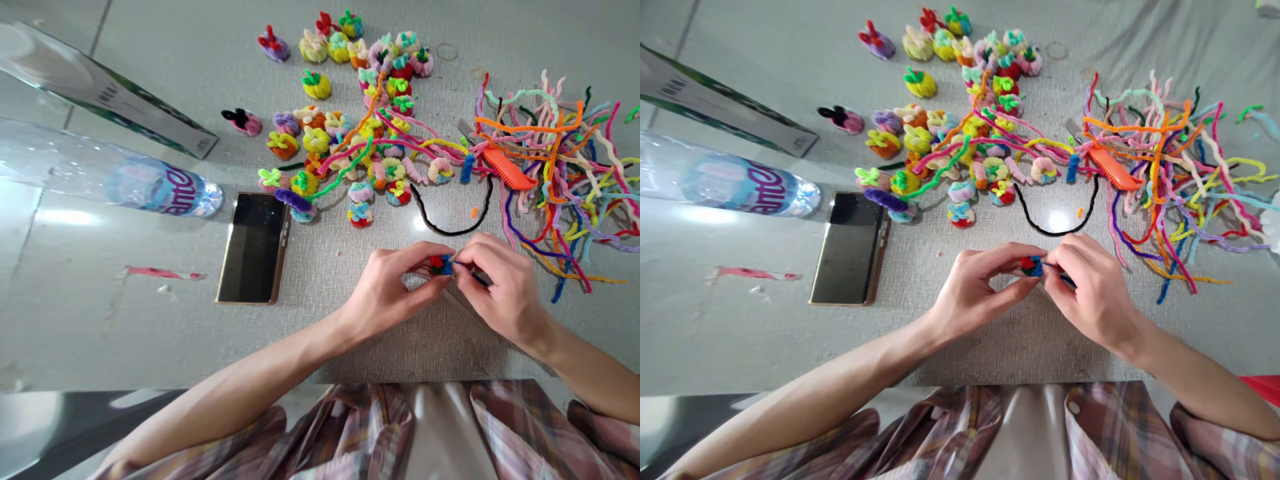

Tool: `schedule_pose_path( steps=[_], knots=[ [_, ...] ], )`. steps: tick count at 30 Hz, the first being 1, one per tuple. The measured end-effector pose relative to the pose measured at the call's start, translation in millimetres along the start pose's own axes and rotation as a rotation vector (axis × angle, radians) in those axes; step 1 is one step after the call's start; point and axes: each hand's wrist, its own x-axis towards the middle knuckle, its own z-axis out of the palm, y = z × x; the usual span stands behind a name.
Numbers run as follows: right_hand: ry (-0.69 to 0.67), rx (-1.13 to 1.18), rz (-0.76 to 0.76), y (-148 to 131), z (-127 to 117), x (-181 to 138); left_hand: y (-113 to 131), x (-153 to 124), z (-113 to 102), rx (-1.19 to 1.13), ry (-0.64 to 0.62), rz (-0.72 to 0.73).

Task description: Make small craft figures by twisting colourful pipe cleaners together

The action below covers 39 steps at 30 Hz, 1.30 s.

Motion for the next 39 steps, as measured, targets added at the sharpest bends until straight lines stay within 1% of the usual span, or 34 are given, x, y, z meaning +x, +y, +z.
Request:
schedule_pose_path(
  steps=[5,12,17,28,34,39],
  knots=[
    [0.004,0.043,0.058,-1.1,-3.9,1.9,-0.1,-0.5,0.1,0.013,-0.027,0.016],
    [0.003,0.081,0.139,-2.7,-4.2,3.2,-0.9,-1.3,5.3,-0.008,0.020,-0.030],
    [-0.007,0.128,0.188,-4.4,-5.7,4.3,0.3,-0.6,5.3,-0.062,0.021,-0.054],
    [0.016,0.098,0.111,-2.6,-2.3,1.8,-1.3,-0.2,5.2,-0.153,0.000,-0.047],
    [0.015,0.050,0.047,-2.0,-3.0,2.2,1.4,0.4,5.0,-0.218,0.003,-0.100],
    [0.035,0.111,0.090,-3.2,-4.8,3.5,1.6,2.8,5.3,-0.333,0.012,-0.152]
  ],
)
